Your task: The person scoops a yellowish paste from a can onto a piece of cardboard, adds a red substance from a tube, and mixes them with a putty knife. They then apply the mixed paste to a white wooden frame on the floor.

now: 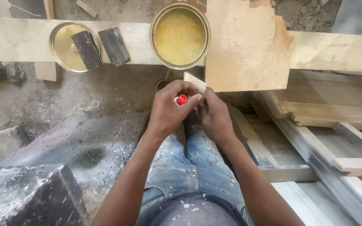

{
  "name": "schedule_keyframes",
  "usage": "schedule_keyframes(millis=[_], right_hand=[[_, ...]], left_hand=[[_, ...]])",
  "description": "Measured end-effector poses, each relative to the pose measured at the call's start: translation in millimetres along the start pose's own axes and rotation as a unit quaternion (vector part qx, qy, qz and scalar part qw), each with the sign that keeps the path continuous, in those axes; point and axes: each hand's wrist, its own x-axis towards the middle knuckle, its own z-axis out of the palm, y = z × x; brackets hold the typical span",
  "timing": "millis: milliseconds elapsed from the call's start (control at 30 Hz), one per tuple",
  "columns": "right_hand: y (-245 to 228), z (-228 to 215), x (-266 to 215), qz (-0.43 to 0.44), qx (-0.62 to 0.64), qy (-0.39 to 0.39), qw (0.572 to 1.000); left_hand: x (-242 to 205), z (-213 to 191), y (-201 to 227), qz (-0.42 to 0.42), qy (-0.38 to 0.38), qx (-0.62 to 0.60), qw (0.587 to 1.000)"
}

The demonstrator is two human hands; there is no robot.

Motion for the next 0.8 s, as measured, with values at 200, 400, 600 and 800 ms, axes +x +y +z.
schedule_keyframes(millis=[200,400,600,800], right_hand=[[3.2,-10.1,22.8,0.127,0.398,0.030,0.908],[4.8,-25.2,55.8,0.125,0.338,0.042,0.932],[17.9,-33.4,127.8,-0.029,-0.008,0.121,0.992],[24.4,-6.8,199.3,-0.174,-0.291,0.051,0.940]], left_hand=[[10.3,-23.4,-27.0,0.023,0.123,0.006,0.992],[30.3,-37.8,-25.0,-0.104,0.125,-0.050,0.985],[66.3,-35.8,-48.2,-0.187,0.123,-0.017,0.975],[87.0,-37.5,-49.8,-0.241,0.094,0.035,0.965]])
